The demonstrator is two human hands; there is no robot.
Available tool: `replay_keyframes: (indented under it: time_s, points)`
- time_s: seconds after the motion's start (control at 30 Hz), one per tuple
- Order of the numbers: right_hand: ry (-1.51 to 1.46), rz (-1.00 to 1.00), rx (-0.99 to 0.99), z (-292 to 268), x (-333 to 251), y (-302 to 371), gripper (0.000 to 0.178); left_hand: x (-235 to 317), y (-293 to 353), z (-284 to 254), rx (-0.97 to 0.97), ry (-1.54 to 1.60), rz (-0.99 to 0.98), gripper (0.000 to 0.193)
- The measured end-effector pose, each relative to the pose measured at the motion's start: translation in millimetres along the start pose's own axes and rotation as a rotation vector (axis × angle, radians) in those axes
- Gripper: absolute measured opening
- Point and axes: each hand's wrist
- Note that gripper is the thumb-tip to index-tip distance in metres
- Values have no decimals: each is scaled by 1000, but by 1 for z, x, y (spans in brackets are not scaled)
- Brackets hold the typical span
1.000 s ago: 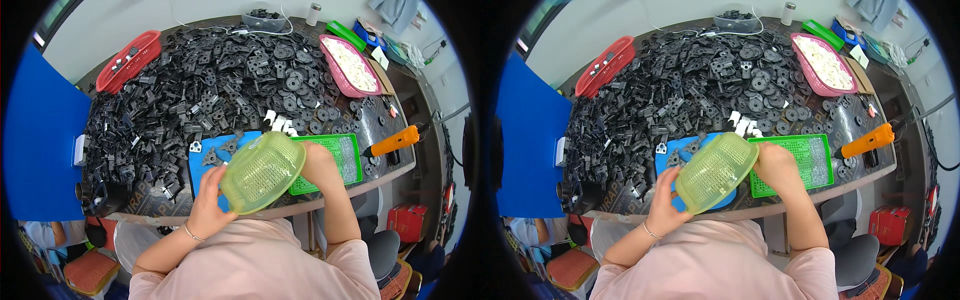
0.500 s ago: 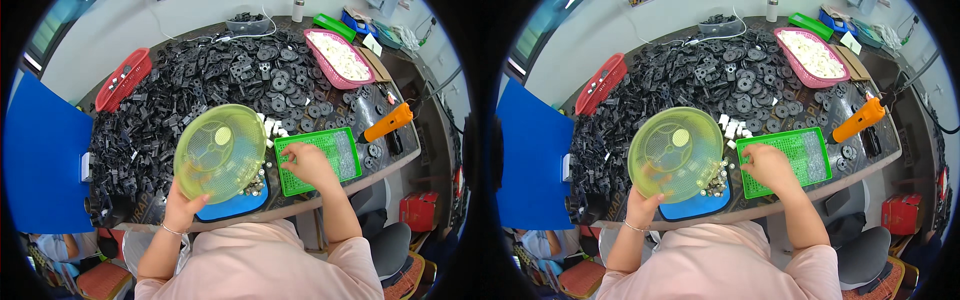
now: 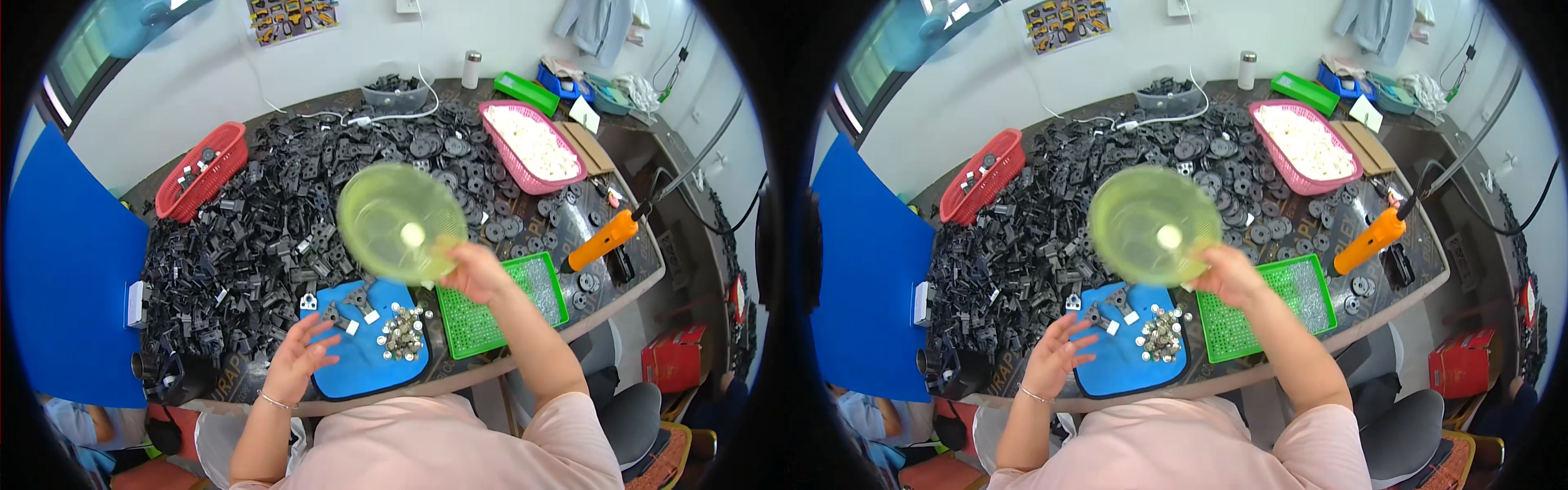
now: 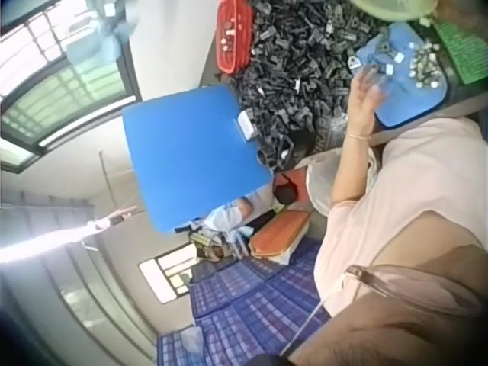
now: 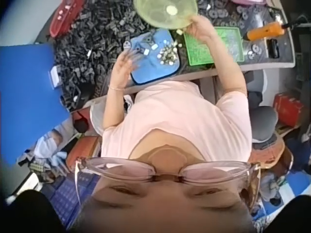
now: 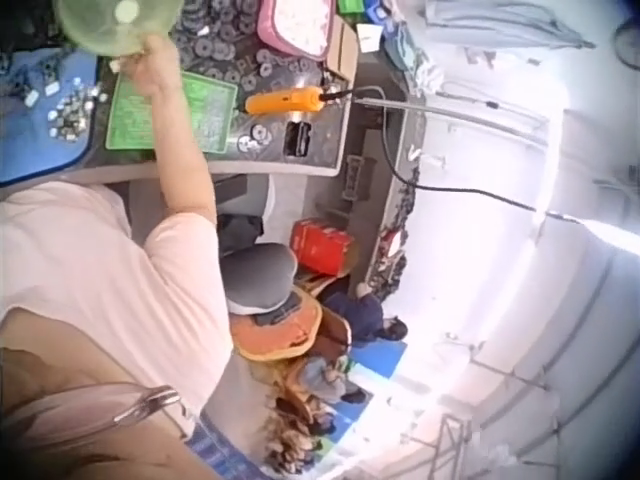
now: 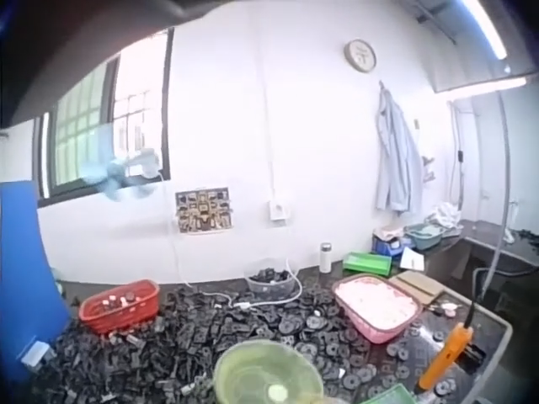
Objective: Assembling small plastic and metal components using an electric screwdriver and manual placement on a workbench.
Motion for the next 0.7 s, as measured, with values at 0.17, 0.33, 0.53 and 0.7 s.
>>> replay_keyframes:
  time_s: [0.17, 0.33, 0.53, 0.7]
  points:
    - [-201, -409, -136, -25, -83, -51, 48, -2, 5, -10, 32, -44, -71, 42]
    - [225, -240, -90, 6, -55, -40, 50, -16, 8, -13, 35, -195, 19, 38]
    - [1802, -572, -74, 26, 33, 0, 21, -31, 10, -2, -100, -420, -64, 30]
    - [1856, -611, -34, 27, 69, -8, 18, -34, -6, 19, -203, -1053, 331, 35]
Point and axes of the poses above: each hand's wrist, its own y-axis away from the middle knuckle, its own z-axis out of the palm, x = y × z, and after that the axes turned 6 degrees about z, right-handed
